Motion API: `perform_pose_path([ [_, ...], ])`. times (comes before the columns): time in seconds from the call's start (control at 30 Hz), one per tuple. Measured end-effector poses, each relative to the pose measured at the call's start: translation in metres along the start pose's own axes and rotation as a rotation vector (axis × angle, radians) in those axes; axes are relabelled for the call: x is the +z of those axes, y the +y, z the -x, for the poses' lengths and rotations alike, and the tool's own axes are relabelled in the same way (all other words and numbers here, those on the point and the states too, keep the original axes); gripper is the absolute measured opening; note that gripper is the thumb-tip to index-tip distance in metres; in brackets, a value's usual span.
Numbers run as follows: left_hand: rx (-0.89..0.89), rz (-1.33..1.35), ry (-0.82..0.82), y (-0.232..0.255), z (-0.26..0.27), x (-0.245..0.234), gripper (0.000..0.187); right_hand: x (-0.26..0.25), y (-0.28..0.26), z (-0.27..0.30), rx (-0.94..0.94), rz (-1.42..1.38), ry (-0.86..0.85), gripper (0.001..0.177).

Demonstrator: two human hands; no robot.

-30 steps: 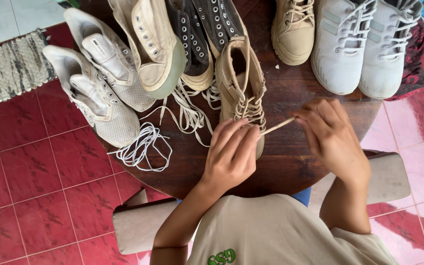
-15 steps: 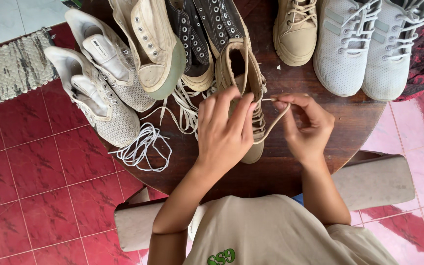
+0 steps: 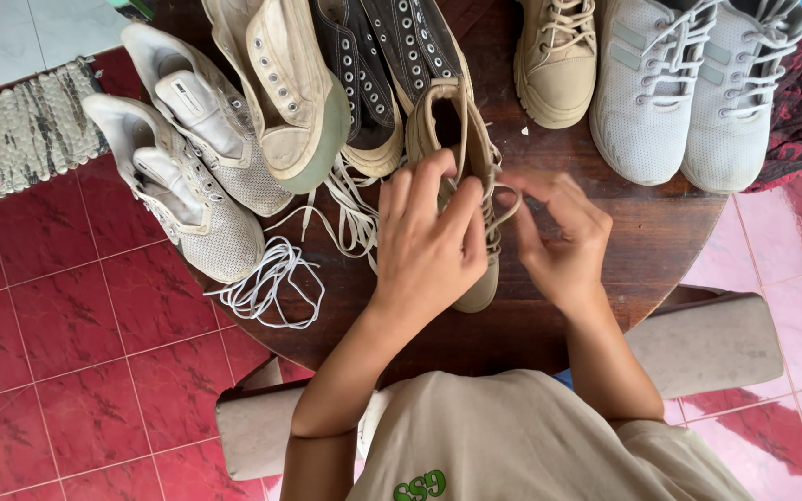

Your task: The person removes laces from a beige boot and a black sneaker, then re-laces each shoe by threading the laces through the eyelets and tying them. The work is performed on a round wooden table with several other shoes nearby.

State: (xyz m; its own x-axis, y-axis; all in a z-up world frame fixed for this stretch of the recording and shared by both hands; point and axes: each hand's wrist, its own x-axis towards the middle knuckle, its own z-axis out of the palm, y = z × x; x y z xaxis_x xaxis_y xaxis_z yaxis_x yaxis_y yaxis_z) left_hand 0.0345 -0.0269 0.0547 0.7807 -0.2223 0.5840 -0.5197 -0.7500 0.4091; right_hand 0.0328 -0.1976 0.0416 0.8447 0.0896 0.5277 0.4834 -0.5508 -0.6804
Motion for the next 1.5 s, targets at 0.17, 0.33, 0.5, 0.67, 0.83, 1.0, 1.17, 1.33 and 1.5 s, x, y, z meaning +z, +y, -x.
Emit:
perform_pose_path([
  [0.17,0.080,-0.002,0.163,0.011,0.014,-0.033,0.019,-0.006,-0.015,-0.004,-0.152,0.128,-0.019,0.030],
  [0.33,0.161,0.271,0.156,0.017,0.024,-0.044,0.013,-0.005,-0.024,-0.003,-0.269,0.233,-0.010,0.022],
  [0.5,-0.062,0.107,0.132,-0.006,-0.006,-0.011,0.028,-0.033,-0.034,0.012,-0.161,-0.059,0.190,0.010],
  [0.67,-0.081,0.029,0.012,-0.020,-0.027,0.025,0.028,-0.044,-0.043,0.022,-0.163,-0.175,0.245,0.013],
  [0.83,-0.067,0.491,0.031,-0.021,-0.007,0.016,0.008,-0.040,-0.044,0.024,0.016,-0.370,0.241,0.017],
  [1.0,-0.041,0.503,0.021,-0.009,0.035,-0.009,0.014,-0.038,-0.038,0.023,-0.033,-0.330,0.063,0.011],
  [1.17,0.050,0.434,0.086,0.008,0.058,-0.002,0.031,-0.024,-0.036,0.028,-0.242,0.029,-0.043,0.019],
  [1.33,-0.109,0.614,0.062,0.012,0.066,0.013,0.034,-0.015,-0.025,0.036,-0.007,-0.163,-0.061,0.019],
  [1.5,-0.204,0.735,0.171,0.013,0.070,0.021,0.026,-0.005,-0.010,0.047,0.168,-0.305,0.005,0.021],
])
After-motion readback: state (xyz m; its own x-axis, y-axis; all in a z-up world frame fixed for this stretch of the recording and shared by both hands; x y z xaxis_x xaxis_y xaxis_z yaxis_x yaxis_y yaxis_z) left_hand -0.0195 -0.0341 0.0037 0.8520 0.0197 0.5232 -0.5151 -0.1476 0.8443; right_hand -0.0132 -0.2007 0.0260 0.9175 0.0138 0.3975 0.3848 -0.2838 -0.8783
